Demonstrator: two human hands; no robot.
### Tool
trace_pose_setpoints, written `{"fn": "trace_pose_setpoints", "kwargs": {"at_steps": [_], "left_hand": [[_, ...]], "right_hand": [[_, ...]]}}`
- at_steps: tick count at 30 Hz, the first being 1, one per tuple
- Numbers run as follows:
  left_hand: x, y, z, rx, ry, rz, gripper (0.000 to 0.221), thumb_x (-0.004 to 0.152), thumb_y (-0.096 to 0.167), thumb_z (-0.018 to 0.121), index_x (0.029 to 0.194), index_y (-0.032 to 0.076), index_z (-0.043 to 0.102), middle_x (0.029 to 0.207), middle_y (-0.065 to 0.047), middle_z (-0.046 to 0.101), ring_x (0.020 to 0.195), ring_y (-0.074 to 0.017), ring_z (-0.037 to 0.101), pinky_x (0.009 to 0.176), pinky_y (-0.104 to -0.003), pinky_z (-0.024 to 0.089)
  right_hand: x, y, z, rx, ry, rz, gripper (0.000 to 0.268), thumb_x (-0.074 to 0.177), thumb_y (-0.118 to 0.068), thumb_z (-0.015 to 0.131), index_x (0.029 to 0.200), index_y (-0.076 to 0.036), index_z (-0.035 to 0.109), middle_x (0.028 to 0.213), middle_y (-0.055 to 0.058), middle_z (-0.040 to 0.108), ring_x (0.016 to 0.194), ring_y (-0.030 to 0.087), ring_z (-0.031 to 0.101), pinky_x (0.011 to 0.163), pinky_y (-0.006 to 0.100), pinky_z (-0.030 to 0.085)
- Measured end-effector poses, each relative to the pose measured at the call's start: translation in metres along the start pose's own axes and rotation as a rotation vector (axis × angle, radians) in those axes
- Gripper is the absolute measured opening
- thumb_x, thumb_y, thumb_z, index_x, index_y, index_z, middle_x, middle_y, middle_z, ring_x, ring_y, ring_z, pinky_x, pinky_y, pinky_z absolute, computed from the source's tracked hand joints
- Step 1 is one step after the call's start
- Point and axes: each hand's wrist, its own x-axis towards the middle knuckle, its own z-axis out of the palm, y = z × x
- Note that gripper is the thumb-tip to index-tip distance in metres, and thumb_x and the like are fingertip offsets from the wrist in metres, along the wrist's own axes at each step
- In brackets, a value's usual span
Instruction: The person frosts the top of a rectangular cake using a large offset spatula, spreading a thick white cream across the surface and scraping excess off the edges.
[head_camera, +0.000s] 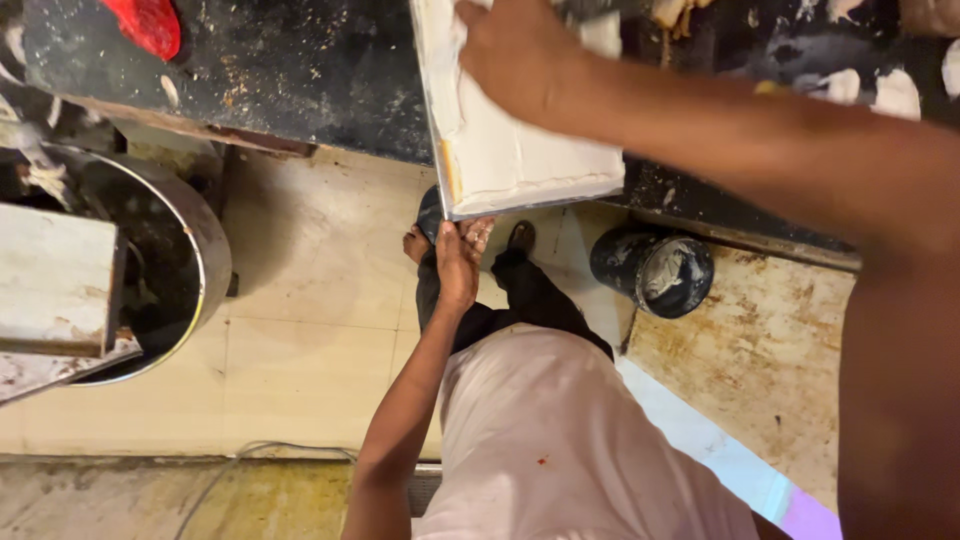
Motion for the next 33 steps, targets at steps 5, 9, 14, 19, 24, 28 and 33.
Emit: {"fn": "trace_pose_setpoints", "kwargs": {"at_steps": [5,9,14,19,24,28,33], "left_hand": [[0.004,0.001,-0.004,0.100,0.059,0.006,0.056,0.113,0.042,0.042,0.146,-0.003,0.044,0.135,-0.018,0.062,0.122,-0.0314,0.063,0.106,-0.045,0.049],[0.007,0.003,-0.012,0.075,0.034,0.030,0.057,0.108,0.045,0.043,0.146,0.003,0.044,0.137,-0.014,0.063,0.124,-0.0310,0.063,0.112,-0.046,0.049],[0.001,0.016,0.007,0.162,0.085,0.047,0.051,0.108,0.044,0.047,0.143,0.007,0.052,0.136,-0.010,0.064,0.122,-0.0244,0.063,0.108,-0.043,0.048],[-0.004,0.013,0.033,0.233,0.225,0.150,0.060,0.109,0.053,0.053,0.143,0.004,0.052,0.126,-0.010,0.065,0.119,-0.0251,0.061,0.113,-0.045,0.047],[0.009,0.002,0.047,0.265,0.237,0.214,0.071,0.101,0.060,0.046,0.150,0.009,0.046,0.143,-0.010,0.061,0.135,-0.0268,0.059,0.121,-0.044,0.046],[0.018,-0.003,0.026,0.204,0.187,0.224,0.071,0.101,0.058,0.040,0.152,0.009,0.045,0.146,-0.009,0.061,0.137,-0.0274,0.059,0.122,-0.045,0.046],[0.014,0.002,0.001,0.185,0.176,0.198,0.064,0.113,0.055,0.041,0.153,0.006,0.050,0.136,-0.009,0.062,0.126,-0.0274,0.060,0.121,-0.046,0.048]], "right_hand": [[-0.094,-0.038,0.018,0.261,-0.076,0.082,0.017,0.077,-0.005,0.072,0.093,-0.004,0.080,0.117,0.016,0.063,0.085,0.028,0.066,0.066,0.039,0.055],[-0.192,-0.034,0.065,0.764,0.219,0.345,0.030,0.082,0.002,0.068,0.108,-0.009,0.079,0.121,0.014,0.061,0.092,0.032,0.068,0.072,0.045,0.055],[-0.325,-0.047,0.189,1.149,0.614,0.823,0.010,0.098,0.001,0.065,0.105,0.000,0.071,0.128,0.018,0.057,0.099,0.031,0.067,0.076,0.041,0.056],[-0.439,-0.070,0.347,0.731,0.814,1.327,0.013,0.092,0.009,0.062,0.100,0.002,0.069,0.110,0.014,0.057,0.100,0.036,0.064,0.087,0.044,0.053],[-0.514,-0.037,0.447,0.849,0.704,1.572,0.024,0.095,0.004,0.059,0.116,-0.001,0.070,0.116,0.020,0.056,0.098,0.039,0.066,0.081,0.048,0.053],[-0.531,0.028,0.502,0.675,0.646,1.517,0.027,0.092,0.000,0.065,0.117,-0.006,0.075,0.114,0.019,0.063,0.102,0.042,0.063,0.084,0.049,0.053],[-0.557,0.037,0.493,1.093,0.582,1.243,0.024,0.096,-0.002,0.067,0.119,-0.003,0.072,0.113,0.015,0.058,0.094,0.029,0.062,0.077,0.038,0.052]]}}
